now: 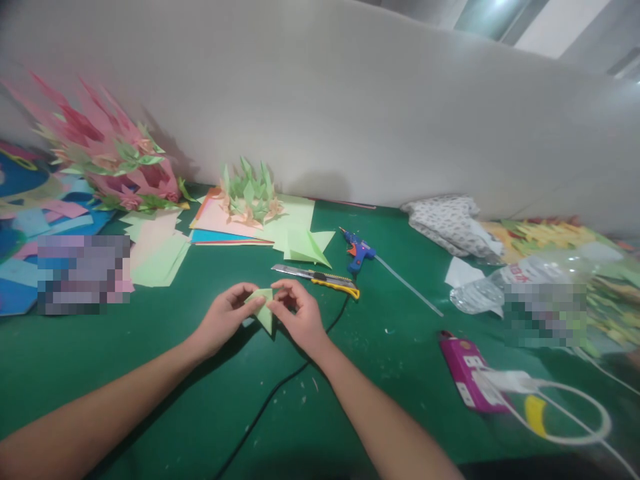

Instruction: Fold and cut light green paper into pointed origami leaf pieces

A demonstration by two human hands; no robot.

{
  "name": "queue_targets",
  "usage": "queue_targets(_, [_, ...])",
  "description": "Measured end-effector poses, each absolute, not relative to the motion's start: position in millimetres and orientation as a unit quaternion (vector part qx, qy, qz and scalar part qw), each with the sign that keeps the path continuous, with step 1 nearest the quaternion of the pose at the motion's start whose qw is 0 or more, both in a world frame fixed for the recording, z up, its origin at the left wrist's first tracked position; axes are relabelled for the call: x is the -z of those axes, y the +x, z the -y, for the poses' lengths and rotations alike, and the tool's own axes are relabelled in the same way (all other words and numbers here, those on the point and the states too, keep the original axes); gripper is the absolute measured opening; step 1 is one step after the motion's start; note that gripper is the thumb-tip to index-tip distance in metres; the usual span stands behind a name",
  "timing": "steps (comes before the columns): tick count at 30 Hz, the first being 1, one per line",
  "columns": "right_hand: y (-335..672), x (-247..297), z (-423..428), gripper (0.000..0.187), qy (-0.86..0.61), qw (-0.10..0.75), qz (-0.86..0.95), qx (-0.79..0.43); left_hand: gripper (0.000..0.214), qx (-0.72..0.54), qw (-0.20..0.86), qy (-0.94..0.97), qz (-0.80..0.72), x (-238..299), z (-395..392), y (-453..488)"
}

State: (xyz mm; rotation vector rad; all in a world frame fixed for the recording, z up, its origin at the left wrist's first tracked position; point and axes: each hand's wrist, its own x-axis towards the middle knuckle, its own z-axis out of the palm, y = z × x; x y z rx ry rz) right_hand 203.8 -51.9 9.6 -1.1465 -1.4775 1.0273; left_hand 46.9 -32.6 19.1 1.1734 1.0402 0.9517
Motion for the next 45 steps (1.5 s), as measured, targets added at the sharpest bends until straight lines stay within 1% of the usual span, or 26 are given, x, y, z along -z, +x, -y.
queue_targets(2, [202.0, -7.1, 52.4, 0.038, -0.452, 0.486, 0.609, -0.433, 0.03, -0.439, 0.638, 0.451, -0.444, -20.6, 31.6, 46.5])
queue_targets(3, [201.2, -6.3, 52.9, 0.042, -0.452, 0.483, 0.618, -0.425, 0.031, -0.45, 0.649, 0.428, -0.439, -21.0, 31.1, 46.4])
queue_targets(5, [200.3, -6.0, 53.9, 0.037, -0.468, 0.473, 0.635, -0.393, 0.033, -0.463, 0.664, 0.402, -0.428, -21.2, 30.4, 46.0])
queue_targets(9, [201.0, -8.6, 54.6, 0.015, -0.502, 0.472, 0.646, -0.329, 0.034, -0.465, 0.671, 0.393, -0.422, -20.4, 30.0, 45.1])
queue_targets(12, [202.5, -9.5, 54.1, 0.011, -0.506, 0.479, 0.65, -0.303, 0.035, -0.458, 0.664, 0.407, -0.429, -20.3, 30.3, 44.7])
queue_targets(17, [203.4, -8.2, 54.2, 0.011, -0.504, 0.48, 0.658, -0.287, 0.039, -0.45, 0.667, 0.404, -0.436, -20.8, 31.3, 45.7])
queue_targets(23, [204.4, -8.9, 54.4, 0.012, -0.516, 0.475, 0.659, -0.27, 0.041, -0.51, 0.65, 0.387, -0.409, -19.0, 29.7, 45.3])
queue_targets(26, [205.2, -10.2, 53.9, 0.009, -0.523, 0.476, 0.653, -0.271, 0.033, -0.518, 0.621, 0.409, -0.423, -16.6, 28.1, 44.0])
queue_targets(29, [205.7, -10.9, 53.3, 0.008, -0.526, 0.482, 0.642, -0.28, 0.021, -0.498, 0.594, 0.446, -0.447, -14.4, 27.5, 42.7])
queue_targets(31, [205.9, -11.0, 53.0, 0.009, -0.529, 0.483, 0.638, -0.284, 0.018, -0.481, 0.585, 0.457, -0.466, -13.8, 27.6, 42.0])
queue_targets(36, [206.1, -11.7, 53.3, 0.003, -0.513, 0.491, 0.658, -0.25, 0.022, -0.454, 0.566, 0.476, -0.496, -13.4, 27.9, 40.6])
queue_targets(39, [206.0, -12.5, 53.8, 0.004, -0.504, 0.492, 0.667, -0.242, 0.023, -0.455, 0.557, 0.479, -0.502, -12.6, 27.5, 40.3])
queue_targets(45, [206.4, -14.2, 53.9, 0.007, -0.498, 0.484, 0.679, -0.237, 0.032, -0.441, 0.595, 0.453, -0.496, -13.9, 28.6, 41.7])
